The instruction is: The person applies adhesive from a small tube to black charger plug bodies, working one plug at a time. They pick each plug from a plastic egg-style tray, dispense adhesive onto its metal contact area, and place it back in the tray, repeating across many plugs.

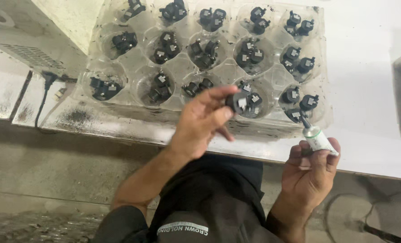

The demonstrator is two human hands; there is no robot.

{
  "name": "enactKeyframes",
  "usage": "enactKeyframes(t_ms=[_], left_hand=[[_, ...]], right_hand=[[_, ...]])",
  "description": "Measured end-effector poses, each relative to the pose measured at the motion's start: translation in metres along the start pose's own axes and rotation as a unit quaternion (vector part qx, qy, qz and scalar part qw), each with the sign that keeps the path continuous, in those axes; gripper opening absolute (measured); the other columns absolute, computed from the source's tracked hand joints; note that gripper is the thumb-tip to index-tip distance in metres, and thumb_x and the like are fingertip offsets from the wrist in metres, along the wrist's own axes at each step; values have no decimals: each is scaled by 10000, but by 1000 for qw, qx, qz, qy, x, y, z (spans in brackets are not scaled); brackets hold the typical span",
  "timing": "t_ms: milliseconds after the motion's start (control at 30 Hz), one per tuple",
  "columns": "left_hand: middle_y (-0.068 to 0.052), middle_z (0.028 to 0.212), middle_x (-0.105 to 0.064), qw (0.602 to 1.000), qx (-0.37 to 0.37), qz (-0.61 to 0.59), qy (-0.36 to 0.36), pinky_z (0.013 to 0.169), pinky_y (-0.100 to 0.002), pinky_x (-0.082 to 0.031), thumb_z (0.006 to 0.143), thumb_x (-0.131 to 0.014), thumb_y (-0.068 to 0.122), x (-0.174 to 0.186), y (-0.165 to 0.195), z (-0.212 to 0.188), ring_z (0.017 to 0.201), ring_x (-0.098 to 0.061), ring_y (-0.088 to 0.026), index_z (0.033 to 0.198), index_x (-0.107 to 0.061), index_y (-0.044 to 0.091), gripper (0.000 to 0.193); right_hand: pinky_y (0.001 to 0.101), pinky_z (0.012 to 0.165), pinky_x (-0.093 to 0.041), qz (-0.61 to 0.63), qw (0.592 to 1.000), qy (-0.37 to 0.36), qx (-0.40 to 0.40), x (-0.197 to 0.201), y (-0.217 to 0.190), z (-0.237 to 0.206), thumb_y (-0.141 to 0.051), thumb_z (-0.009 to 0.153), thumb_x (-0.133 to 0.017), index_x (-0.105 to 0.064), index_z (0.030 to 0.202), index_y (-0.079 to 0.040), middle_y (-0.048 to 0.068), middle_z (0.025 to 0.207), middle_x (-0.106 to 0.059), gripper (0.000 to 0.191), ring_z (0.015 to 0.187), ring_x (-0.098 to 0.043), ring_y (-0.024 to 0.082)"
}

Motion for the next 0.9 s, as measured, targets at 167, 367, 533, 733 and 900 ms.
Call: enactKeyframes(t_ms=[167,367,533,733,900], left_hand=[[-109,1164,-656,986,57,-127,91,672,-309,-669,987,-692,32,16,-31,-45,1056,-664,-164,1463,-545,7,498],[-114,1234,-662,988,34,-126,88,703,-316,-669,1001,-678,1,25,-30,-56,1082,-679,-169,1488,-530,-2,508],[-96,1273,-658,987,42,-128,84,703,-315,-670,997,-670,-10,23,-31,-57,1093,-681,-146,1472,-527,-1,496],[-109,1234,-676,988,33,-125,79,702,-318,-668,1016,-671,0,25,-31,-58,1094,-685,-168,1492,-525,-11,498],[-98,1224,-681,988,38,-125,83,682,-314,-670,1011,-664,3,28,-37,-58,1095,-689,-156,1490,-517,-13,502]], right_hand=[[371,881,-617,-85,994,-56,27,-24,4,-23,-26,1114,-638,-605,1325,-8,169,1128,-673,214,985,-716,260],[348,790,-594,-431,827,-182,310,-76,-7,-73,140,998,-666,-645,1192,8,171,1125,-635,236,949,-694,306],[376,787,-574,-461,758,-254,386,-98,-7,-86,185,850,-708,-627,1128,-8,152,1094,-655,348,966,-688,326],[361,777,-527,-495,738,-264,375,-111,-7,-86,174,820,-735,-640,1128,-18,154,1070,-683,376,926,-641,290],[348,772,-473,-507,743,-259,352,-107,-6,-82,163,818,-761,-654,1139,-39,127,1076,-689,394,869,-583,238]])
Point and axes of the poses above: each hand's wrist, its own z-axis towards the middle knuckle, its own x-axis out of the back of the hand, y = z × x, the point moved 7 cm from there along z, towards the middle knuckle
